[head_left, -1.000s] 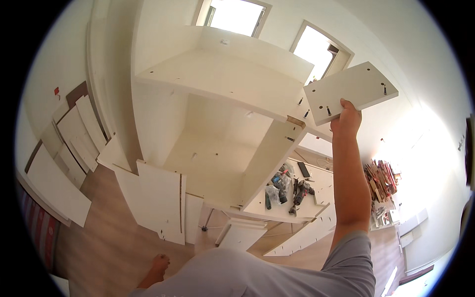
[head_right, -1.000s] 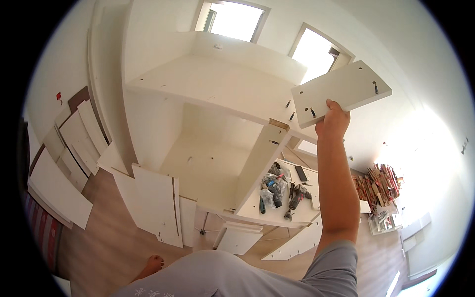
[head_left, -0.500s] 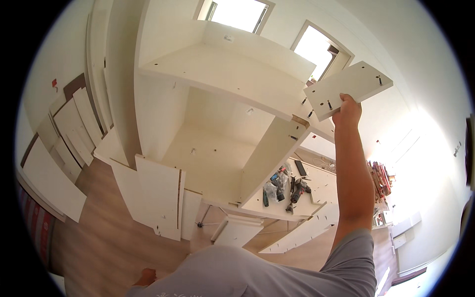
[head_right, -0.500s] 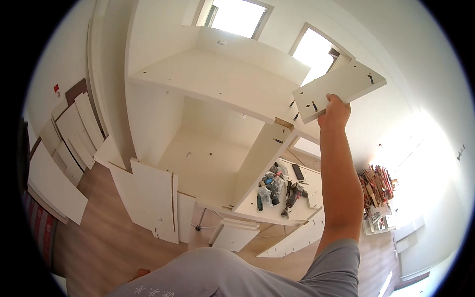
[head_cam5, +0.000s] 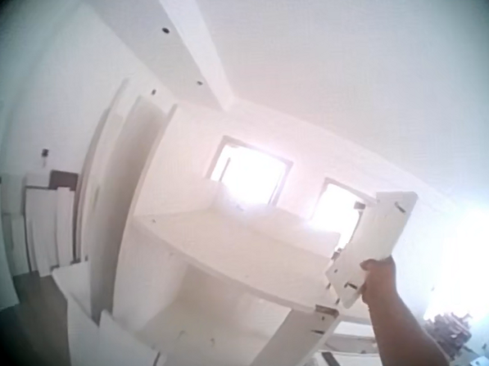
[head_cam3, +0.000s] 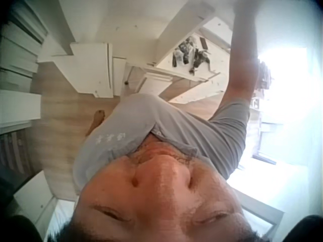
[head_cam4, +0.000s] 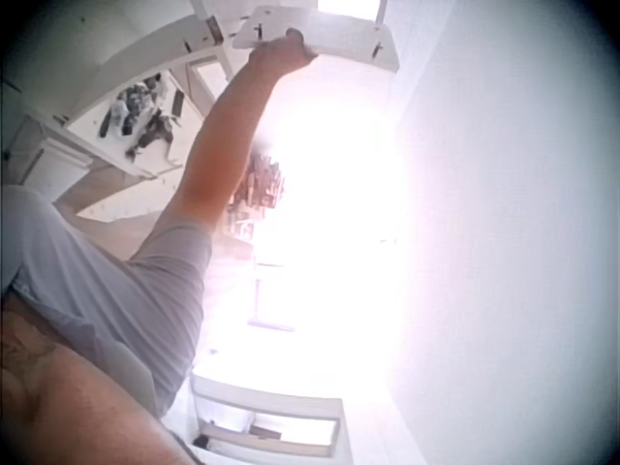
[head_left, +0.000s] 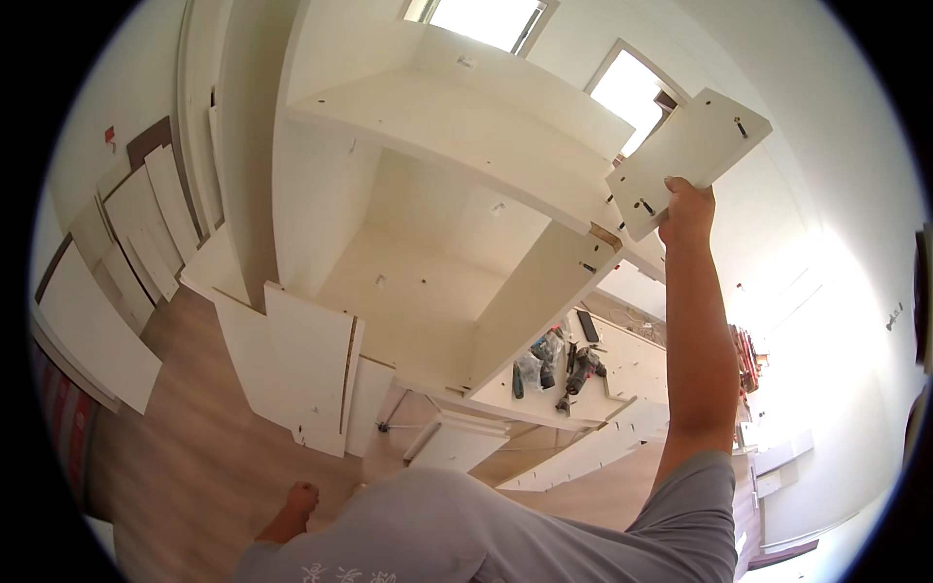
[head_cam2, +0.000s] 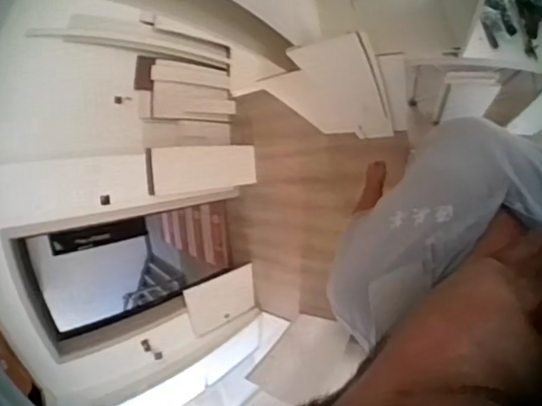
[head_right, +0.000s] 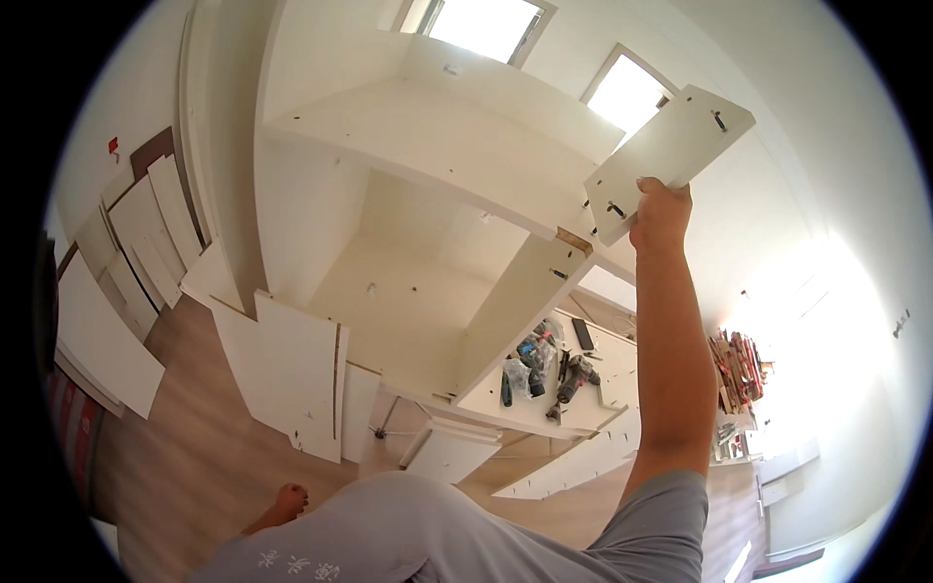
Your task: The person holds and aligns white and brown wooden panels to fit them onto the dowels of a partially assembled cabinet frame.
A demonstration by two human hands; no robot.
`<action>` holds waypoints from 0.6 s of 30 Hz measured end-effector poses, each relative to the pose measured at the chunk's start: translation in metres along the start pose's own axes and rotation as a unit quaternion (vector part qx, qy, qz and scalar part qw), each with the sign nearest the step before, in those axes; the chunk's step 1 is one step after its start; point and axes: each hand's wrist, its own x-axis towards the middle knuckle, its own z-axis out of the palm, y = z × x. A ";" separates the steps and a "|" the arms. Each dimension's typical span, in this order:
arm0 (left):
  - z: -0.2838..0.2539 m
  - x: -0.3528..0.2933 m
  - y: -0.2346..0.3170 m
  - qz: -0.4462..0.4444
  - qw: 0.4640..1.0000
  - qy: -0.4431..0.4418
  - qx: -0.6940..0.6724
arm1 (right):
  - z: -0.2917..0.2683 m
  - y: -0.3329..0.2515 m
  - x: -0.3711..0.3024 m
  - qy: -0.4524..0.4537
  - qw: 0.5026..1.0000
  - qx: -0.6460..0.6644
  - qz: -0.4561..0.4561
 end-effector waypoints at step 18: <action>-0.019 -0.094 0.081 -0.052 0.989 -0.083 0.109 | -0.010 0.023 -0.022 -0.089 0.990 -0.112 0.012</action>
